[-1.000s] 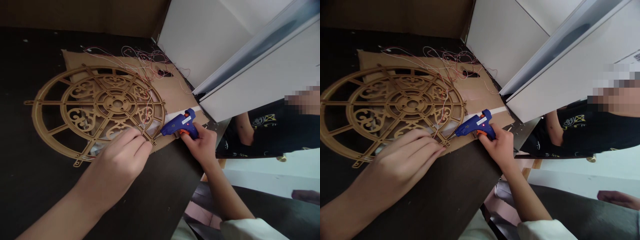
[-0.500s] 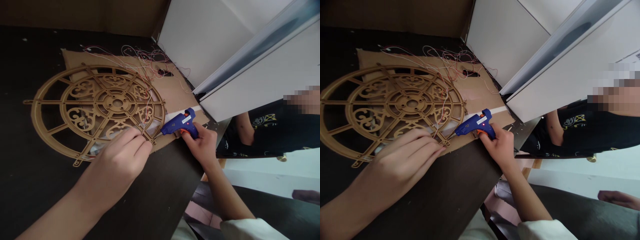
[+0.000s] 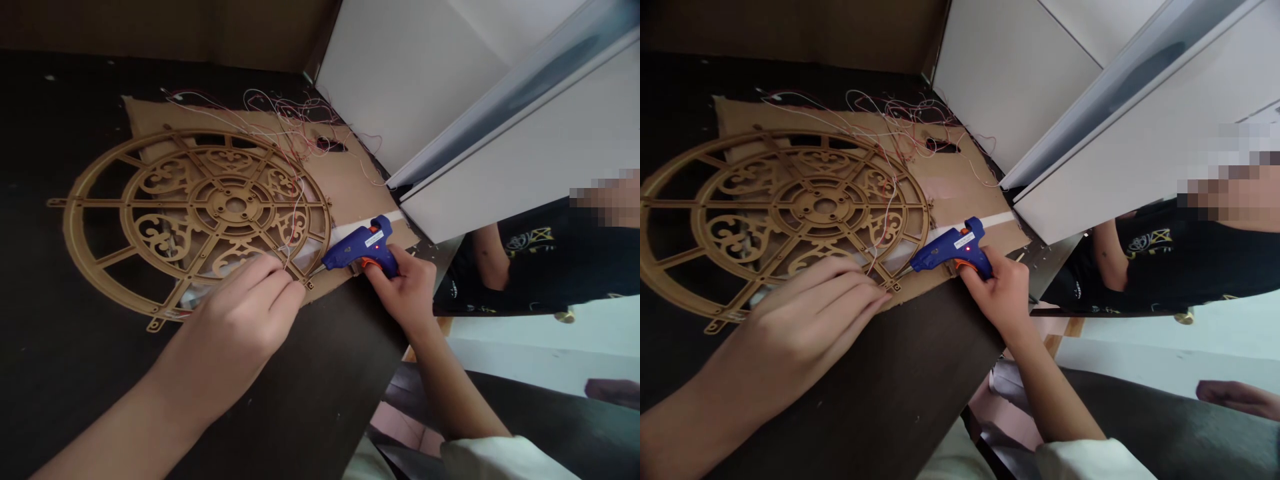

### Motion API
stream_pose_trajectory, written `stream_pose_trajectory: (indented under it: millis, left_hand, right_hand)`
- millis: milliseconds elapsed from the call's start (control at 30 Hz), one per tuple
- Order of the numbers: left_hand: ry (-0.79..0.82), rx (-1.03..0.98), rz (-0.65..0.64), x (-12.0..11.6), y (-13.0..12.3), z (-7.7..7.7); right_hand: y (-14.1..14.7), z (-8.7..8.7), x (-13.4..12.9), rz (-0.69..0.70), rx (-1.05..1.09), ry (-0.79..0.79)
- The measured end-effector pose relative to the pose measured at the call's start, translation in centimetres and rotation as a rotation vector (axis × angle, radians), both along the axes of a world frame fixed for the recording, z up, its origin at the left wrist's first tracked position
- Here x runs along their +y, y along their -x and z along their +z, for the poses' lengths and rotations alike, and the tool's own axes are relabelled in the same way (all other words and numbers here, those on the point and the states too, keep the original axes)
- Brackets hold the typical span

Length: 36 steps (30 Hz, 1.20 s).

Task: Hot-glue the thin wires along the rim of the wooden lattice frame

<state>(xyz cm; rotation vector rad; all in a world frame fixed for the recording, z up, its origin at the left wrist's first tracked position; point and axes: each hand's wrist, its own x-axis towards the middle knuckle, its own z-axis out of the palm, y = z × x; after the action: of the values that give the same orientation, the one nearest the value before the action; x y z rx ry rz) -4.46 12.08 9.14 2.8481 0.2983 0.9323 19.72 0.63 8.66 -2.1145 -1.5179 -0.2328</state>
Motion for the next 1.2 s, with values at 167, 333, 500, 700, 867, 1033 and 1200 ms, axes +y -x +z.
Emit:
stream_pose_trajectory:
  millis: [167,333,500,700,867,1033,1200]
  left_hand:
    - [0.008,-0.005,0.006,0.0,0.06,0.06]
    - [0.011,0.002,0.002,0.0,0.04,-0.05]
    - [0.008,-0.005,0.001,0.01,-0.08,-0.1]
    - [-0.002,-0.008,0.009,0.05,0.02,-0.1]
    - [0.003,-0.007,0.009,-0.04,-0.06,-0.25]
    - [0.01,-0.003,0.002,-0.02,0.03,-0.16]
    - [0.014,-0.012,-0.003,-0.04,0.11,-0.08]
  right_hand:
    - [0.05,0.09,0.07,-0.007,-0.007,-0.003]
    - [0.15,0.13,0.16,-0.009,0.004,-0.012]
    - [0.11,0.1,0.06,-0.022,-0.012,-0.017]
    - [0.12,0.06,-0.01,-0.019,-0.05,-0.045]
    - [0.0,-0.1,-0.06,-0.031,-0.073,-0.051]
    - [0.0,-0.03,-0.1,-0.029,-0.087,-0.06]
    - [-0.02,0.02,-0.09,-0.024,-0.06,-0.039]
